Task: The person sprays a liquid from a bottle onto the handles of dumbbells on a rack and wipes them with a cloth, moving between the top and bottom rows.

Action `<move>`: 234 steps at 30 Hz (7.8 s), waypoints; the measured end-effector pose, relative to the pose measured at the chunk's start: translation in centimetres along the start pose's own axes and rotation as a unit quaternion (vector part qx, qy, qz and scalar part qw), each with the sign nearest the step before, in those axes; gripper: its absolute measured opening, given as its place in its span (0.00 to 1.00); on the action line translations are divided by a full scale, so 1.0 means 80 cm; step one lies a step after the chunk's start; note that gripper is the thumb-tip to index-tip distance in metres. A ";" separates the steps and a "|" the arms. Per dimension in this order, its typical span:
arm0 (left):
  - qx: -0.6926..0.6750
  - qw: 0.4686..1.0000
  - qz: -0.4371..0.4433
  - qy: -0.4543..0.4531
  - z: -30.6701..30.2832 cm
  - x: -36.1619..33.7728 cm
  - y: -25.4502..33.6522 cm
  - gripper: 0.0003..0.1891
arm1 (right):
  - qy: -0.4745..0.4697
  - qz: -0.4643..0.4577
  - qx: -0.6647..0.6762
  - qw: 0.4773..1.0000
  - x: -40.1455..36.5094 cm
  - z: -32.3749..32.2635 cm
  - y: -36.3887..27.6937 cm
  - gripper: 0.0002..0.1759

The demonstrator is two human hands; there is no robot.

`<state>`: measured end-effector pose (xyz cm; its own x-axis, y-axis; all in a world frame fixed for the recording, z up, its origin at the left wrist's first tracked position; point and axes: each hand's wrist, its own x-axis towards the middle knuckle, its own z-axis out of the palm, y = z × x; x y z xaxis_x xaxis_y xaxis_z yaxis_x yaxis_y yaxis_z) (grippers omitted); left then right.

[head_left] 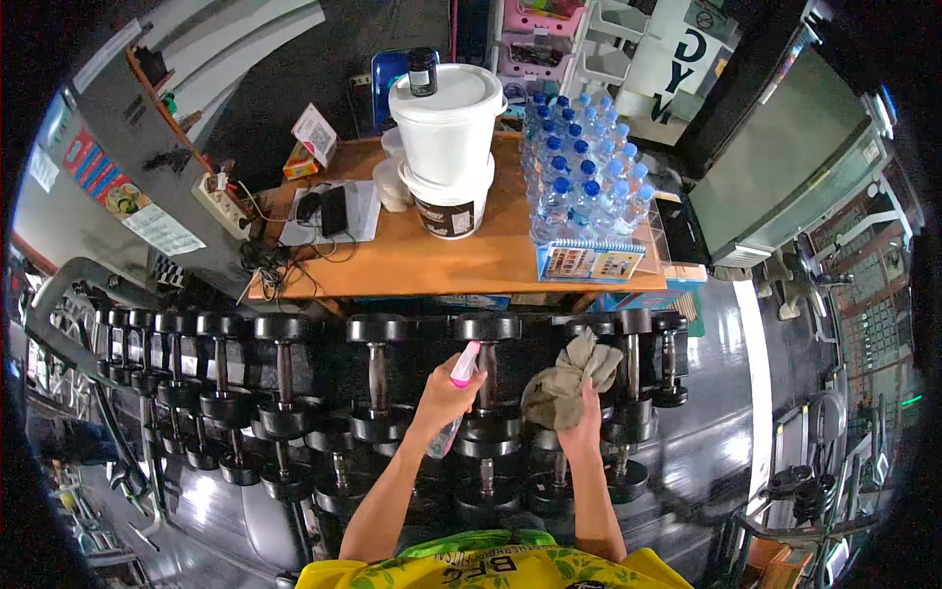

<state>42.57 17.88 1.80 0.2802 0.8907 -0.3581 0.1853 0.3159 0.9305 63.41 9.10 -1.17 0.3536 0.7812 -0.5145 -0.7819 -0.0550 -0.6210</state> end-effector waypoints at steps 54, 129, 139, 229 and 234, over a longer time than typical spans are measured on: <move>-0.036 0.999 -0.029 0.021 0.036 -0.068 -0.091 0.07 | -0.322 -0.094 -0.769 0.545 0.224 0.160 -0.006 0.18; -0.156 0.986 0.032 0.052 0.040 -0.132 -0.125 0.08 | 0.007 0.348 0.181 0.920 0.128 0.126 0.172 0.13; 0.031 0.996 0.068 0.054 0.034 -0.133 -0.103 0.09 | -0.071 0.267 0.174 0.945 0.081 0.075 0.065 0.15; -0.101 0.994 -0.045 0.013 0.021 -0.163 -0.136 0.07 | -0.083 -0.138 -0.378 0.912 -0.036 -0.052 -0.038 0.18; -0.050 0.998 -0.047 0.013 0.025 -0.189 -0.118 0.08 | 0.038 -0.108 -0.217 0.969 -0.071 -0.104 -0.007 0.31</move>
<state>38.49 0.75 -1.72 0.2405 0.8633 -0.4437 0.1137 0.4289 0.8962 66.10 -0.46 -2.87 0.5339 0.7571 -0.3764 -0.4010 -0.1652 -0.9011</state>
